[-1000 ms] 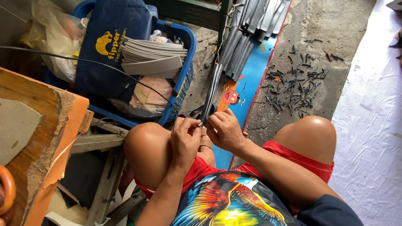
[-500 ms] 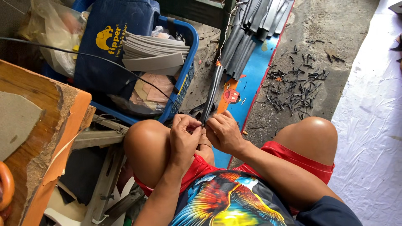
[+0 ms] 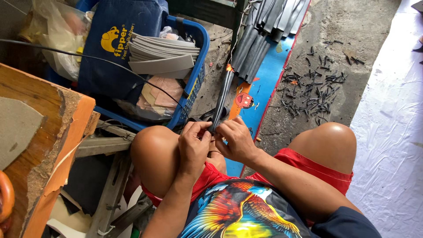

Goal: The person sits on the floor and repeatedly picks up black rubber strips, wraps them around an orange cylindrical tool, and then removes them. The person inspects each strip by hand after removal and places it on a nearby pile. The process is repeated multiple times throughout the clip.

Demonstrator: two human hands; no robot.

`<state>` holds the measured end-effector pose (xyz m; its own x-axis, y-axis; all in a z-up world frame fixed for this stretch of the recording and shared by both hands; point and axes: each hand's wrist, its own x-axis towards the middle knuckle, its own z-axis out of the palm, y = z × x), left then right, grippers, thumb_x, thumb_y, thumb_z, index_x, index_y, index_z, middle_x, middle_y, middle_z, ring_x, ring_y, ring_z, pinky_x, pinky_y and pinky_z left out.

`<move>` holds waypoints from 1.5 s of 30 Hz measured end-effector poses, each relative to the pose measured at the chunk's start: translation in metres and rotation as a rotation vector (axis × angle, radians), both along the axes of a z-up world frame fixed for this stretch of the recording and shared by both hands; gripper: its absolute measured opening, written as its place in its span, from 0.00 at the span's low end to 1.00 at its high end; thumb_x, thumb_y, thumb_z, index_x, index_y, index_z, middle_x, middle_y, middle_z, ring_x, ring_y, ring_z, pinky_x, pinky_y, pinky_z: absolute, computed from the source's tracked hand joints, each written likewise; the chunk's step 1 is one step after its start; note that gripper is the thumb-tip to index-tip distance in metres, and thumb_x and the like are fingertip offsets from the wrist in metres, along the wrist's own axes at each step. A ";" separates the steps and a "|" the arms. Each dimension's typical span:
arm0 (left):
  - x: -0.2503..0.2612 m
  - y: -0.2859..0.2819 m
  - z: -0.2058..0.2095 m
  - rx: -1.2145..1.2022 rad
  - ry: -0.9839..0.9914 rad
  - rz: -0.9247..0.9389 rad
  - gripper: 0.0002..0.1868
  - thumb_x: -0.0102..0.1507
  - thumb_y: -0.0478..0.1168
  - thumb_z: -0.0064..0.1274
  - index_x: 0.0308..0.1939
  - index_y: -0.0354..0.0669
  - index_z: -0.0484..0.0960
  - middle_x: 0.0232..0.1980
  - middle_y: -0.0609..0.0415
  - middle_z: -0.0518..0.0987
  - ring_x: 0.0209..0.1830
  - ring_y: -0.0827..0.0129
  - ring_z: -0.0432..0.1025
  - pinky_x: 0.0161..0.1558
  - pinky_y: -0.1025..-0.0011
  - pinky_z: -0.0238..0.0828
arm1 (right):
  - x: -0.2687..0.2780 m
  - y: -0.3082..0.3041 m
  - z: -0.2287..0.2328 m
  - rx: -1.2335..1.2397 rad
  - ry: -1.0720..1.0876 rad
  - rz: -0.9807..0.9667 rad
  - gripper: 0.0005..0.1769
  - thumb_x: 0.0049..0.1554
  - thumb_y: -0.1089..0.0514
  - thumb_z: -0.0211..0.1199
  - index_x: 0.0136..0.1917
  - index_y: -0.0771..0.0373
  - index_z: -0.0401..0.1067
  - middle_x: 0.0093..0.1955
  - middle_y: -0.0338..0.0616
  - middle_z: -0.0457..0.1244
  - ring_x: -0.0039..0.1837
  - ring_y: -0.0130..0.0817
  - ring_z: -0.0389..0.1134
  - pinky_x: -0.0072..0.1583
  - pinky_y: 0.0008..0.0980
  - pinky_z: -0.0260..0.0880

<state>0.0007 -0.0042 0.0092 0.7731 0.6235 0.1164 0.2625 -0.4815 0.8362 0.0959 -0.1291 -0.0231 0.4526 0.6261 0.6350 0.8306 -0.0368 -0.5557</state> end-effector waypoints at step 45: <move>0.014 -0.012 -0.034 -0.860 0.081 0.008 0.09 0.65 0.37 0.61 0.35 0.35 0.81 0.23 0.53 0.77 0.22 0.71 0.76 0.26 0.72 0.80 | 0.056 0.012 -0.007 0.241 1.740 0.177 0.12 0.57 0.53 0.67 0.48 0.64 0.78 0.37 0.46 0.70 0.43 0.34 0.74 0.53 0.36 0.74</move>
